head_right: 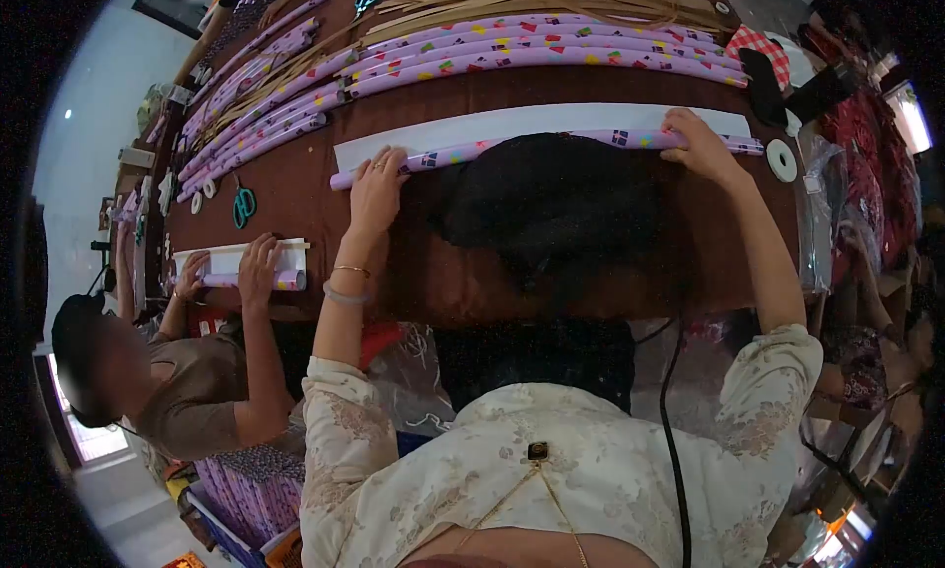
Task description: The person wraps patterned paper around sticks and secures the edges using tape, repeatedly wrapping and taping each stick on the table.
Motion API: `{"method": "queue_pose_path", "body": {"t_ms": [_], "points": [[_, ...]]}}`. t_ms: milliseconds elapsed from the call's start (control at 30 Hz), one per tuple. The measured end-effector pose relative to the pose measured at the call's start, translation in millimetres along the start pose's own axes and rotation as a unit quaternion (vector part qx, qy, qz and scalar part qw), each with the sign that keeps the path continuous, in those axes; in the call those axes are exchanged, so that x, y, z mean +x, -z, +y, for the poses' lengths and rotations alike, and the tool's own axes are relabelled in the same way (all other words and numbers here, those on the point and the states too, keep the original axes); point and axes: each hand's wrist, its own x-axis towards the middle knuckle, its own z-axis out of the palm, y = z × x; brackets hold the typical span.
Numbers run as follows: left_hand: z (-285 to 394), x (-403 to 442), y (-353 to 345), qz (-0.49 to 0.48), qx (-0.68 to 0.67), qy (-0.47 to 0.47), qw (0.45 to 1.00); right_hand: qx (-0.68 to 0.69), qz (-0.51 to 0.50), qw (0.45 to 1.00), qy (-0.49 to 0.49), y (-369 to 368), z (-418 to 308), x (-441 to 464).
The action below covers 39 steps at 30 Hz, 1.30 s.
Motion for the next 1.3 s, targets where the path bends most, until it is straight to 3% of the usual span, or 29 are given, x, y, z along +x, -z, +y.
{"method": "queue_pose_path", "body": {"t_ms": [200,300,367,467,533,700,767,967,1067,1133,1200,1300], "points": [[-2,0,5,-0.023,-0.021,-0.002,0.999,-0.022,-0.009,0.999,-0.036,30,-25,19],[-2,-2,4,-0.025,-0.016,-0.007,1.0,-0.062,0.031,0.996,-0.056,49,-39,57],[-5,-1,5,0.003,-0.046,-0.034,0.998,-0.106,0.128,0.986,-0.029,45,-30,90],[-4,0,12,-0.004,-0.034,-0.032,0.999,-0.108,0.134,0.983,-0.062,40,-12,145],[-1,-1,13,-0.001,-0.049,-0.029,0.998,-0.187,0.157,0.967,-0.075,29,4,174],[23,-8,50,0.0,0.019,-0.019,1.0,-0.222,0.149,0.956,-0.118,16,1,209],[42,-23,74,0.03,0.013,0.002,0.999,-0.209,0.103,0.96,-0.157,15,0,214],[95,-95,86,0.087,-0.099,0.118,0.984,-0.259,0.124,0.95,-0.125,2,24,224],[113,-128,78,0.111,-0.191,0.242,0.945,-0.31,0.165,0.935,-0.049,7,26,229],[119,-135,79,0.094,-0.183,0.235,0.95,-0.332,0.187,0.92,-0.089,28,7,235],[125,-139,85,0.064,-0.171,0.22,0.958,-0.321,0.294,0.9,-0.008,58,8,249],[133,-126,94,0.08,-0.159,0.167,0.97,-0.285,0.408,0.867,0.03,119,-24,253]]}}
